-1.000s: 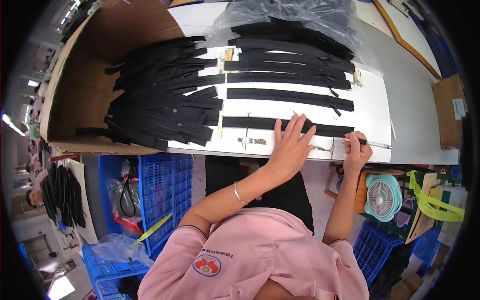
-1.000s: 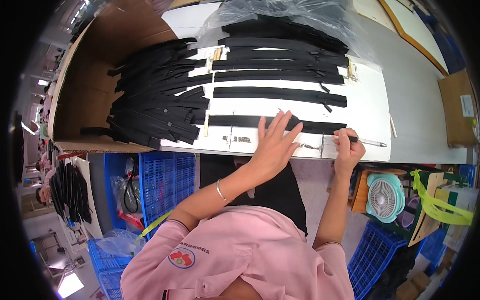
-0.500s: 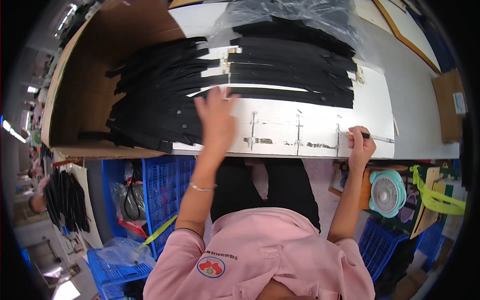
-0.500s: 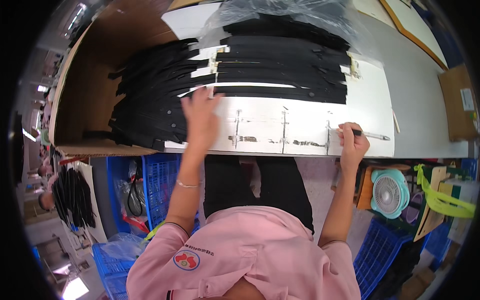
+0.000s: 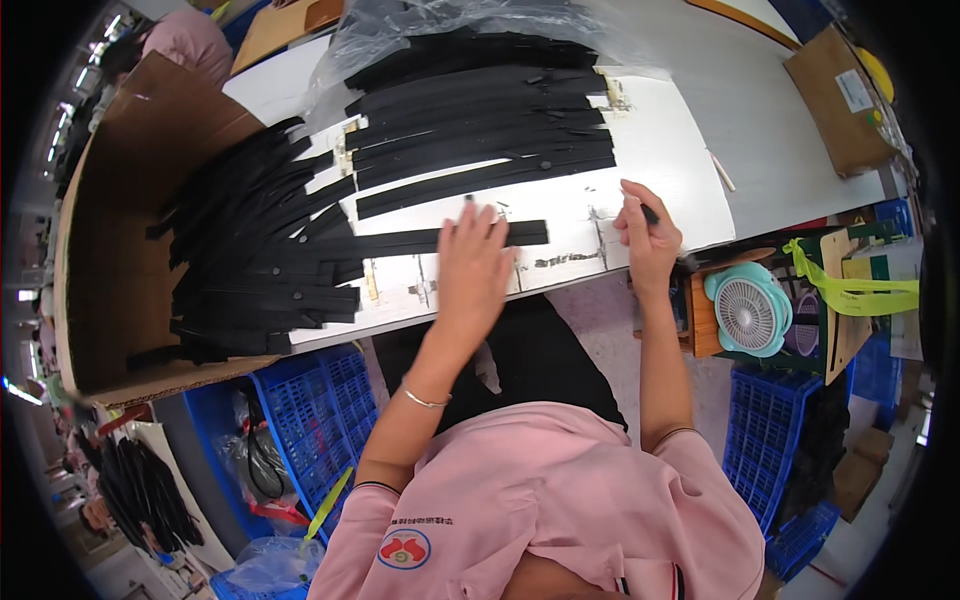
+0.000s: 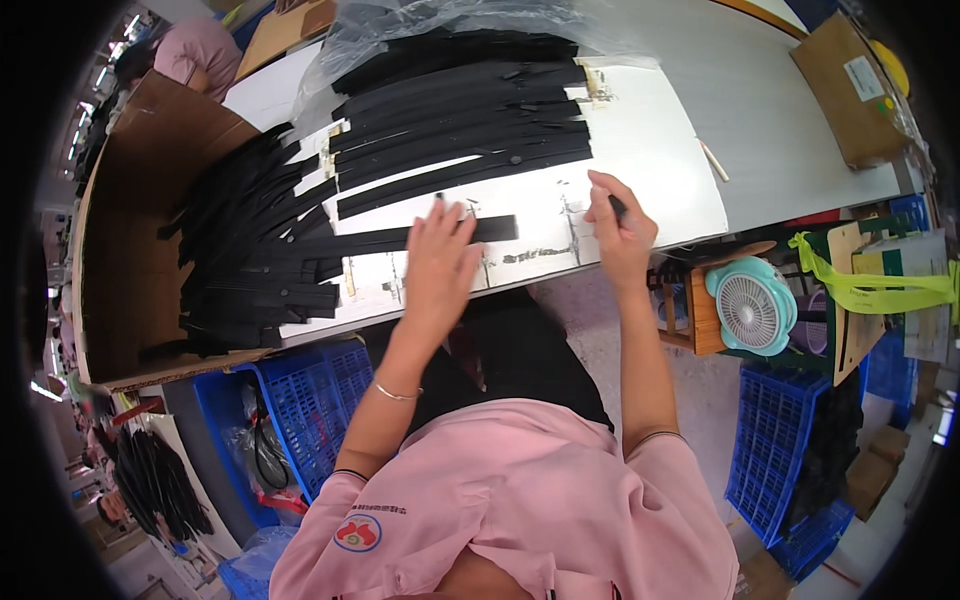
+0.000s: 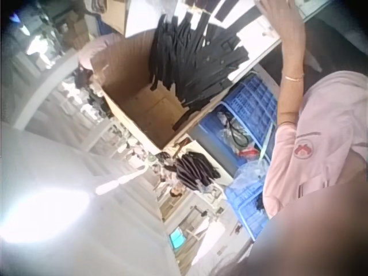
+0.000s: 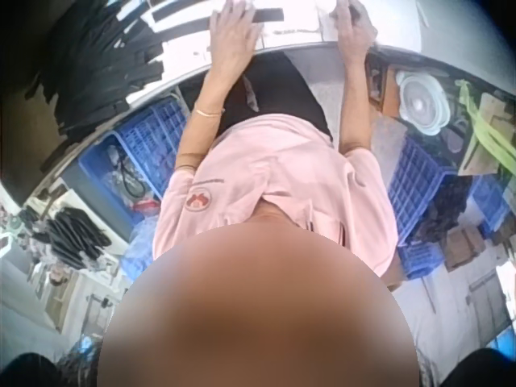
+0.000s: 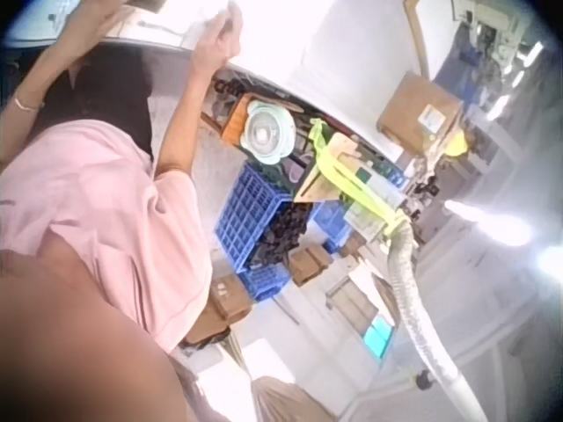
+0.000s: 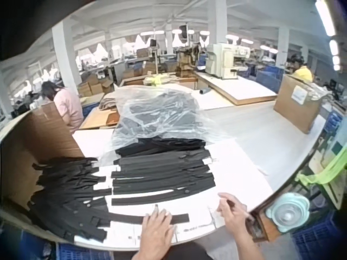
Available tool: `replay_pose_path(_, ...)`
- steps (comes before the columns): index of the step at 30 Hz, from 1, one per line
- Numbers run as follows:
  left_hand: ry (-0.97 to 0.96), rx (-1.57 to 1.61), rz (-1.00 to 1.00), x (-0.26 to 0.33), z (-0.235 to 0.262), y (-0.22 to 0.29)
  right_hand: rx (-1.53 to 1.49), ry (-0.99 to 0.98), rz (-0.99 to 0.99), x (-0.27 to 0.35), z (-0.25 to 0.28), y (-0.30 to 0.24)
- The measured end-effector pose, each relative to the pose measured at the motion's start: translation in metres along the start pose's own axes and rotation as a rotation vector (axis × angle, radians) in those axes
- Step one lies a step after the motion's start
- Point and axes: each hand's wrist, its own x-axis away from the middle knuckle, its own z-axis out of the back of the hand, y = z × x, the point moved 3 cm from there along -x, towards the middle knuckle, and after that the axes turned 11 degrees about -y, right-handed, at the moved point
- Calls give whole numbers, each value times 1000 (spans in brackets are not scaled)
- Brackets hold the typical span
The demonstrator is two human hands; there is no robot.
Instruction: Marking black zippers using a white template and a pen.
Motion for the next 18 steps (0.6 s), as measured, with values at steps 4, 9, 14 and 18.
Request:
replay_pose_path(4,-96,6,-51,-8,-21,42,499,40,339,27,-20,-19)
replay_pose_path(9,-153,82,-35,0,-21,49,821,-63,421,55,-33,-19)
replay_pose_path(14,-190,-13,25,24,-11,33,912,-115,365,56,0,2)
replay_pose_path(18,-189,-31,103,42,4,18,924,-91,330,48,26,11)
